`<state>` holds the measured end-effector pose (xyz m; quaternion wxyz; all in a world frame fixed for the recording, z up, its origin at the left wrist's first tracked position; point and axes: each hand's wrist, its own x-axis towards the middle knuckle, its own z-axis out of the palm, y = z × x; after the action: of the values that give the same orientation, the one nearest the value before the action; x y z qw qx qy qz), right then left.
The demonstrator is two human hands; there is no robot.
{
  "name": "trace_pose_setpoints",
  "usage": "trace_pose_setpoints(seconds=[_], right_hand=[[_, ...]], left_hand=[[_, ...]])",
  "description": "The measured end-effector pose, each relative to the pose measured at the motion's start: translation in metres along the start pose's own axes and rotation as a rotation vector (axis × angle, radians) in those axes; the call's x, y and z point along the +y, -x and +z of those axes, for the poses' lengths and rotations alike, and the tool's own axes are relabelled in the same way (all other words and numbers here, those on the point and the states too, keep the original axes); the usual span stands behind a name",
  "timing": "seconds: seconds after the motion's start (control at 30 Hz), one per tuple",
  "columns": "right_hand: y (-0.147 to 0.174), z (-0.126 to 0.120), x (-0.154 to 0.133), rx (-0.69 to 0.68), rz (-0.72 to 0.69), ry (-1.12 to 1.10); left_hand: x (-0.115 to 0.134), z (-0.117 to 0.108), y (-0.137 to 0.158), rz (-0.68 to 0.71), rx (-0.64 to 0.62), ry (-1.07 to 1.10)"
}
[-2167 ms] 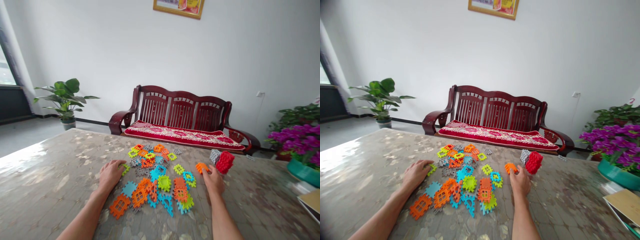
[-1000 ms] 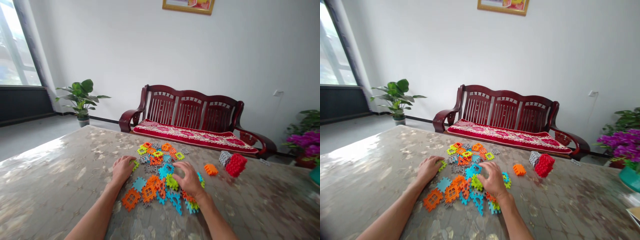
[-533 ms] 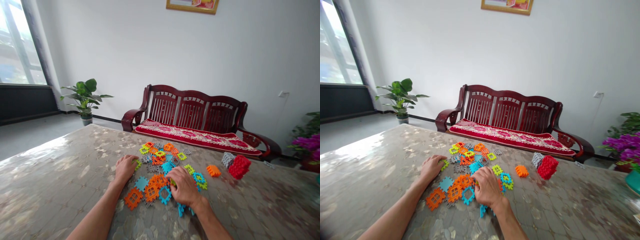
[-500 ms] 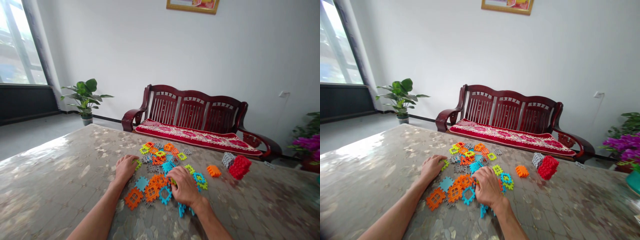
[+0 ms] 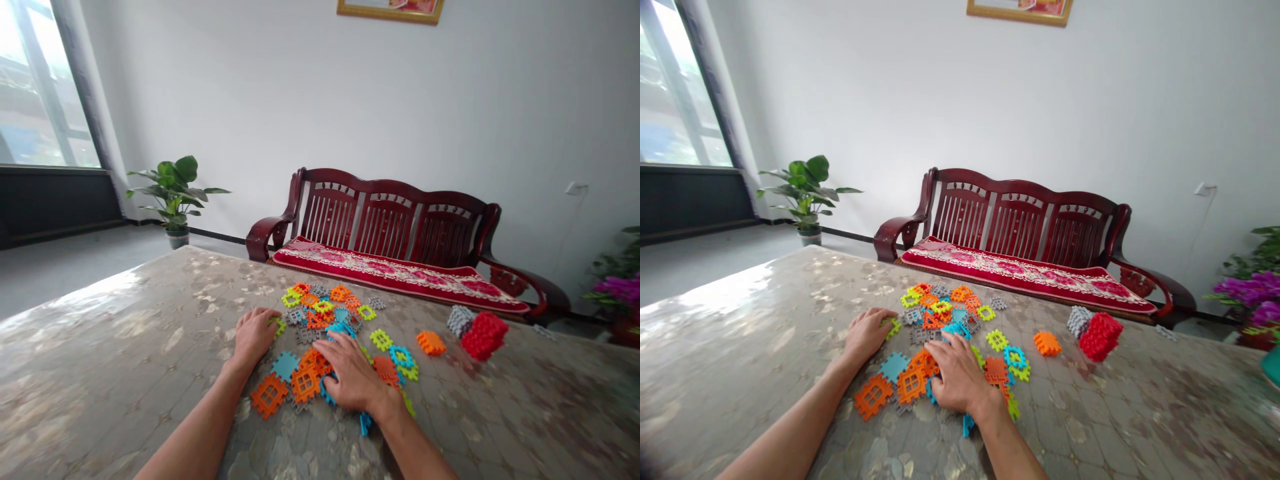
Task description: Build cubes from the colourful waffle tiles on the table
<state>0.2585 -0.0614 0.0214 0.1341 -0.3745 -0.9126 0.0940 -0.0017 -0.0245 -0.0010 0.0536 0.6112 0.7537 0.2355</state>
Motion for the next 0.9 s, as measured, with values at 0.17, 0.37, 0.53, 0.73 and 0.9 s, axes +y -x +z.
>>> trace_pose_setpoints(seconds=[0.17,0.37,0.53,0.73,0.9], right_hand=[[0.002,-0.002,-0.002,0.073,-0.009,-0.009],[0.002,-0.007,0.005,0.246,0.117,0.029],[0.008,-0.018,0.044,0.532,0.437,-0.044],[0.034,-0.026,0.103,0.720,0.627,-0.040],[0.048,-0.019,0.132,0.724,0.705,-0.066]], left_hand=[[0.000,0.000,0.000,0.000,-0.010,0.008],[0.000,-0.002,0.000,-0.001,-0.016,0.012],[-0.001,-0.001,-0.001,0.002,-0.015,0.014],[-0.003,0.001,-0.002,0.008,-0.006,0.010],[-0.005,0.003,-0.003,0.013,-0.016,0.002]])
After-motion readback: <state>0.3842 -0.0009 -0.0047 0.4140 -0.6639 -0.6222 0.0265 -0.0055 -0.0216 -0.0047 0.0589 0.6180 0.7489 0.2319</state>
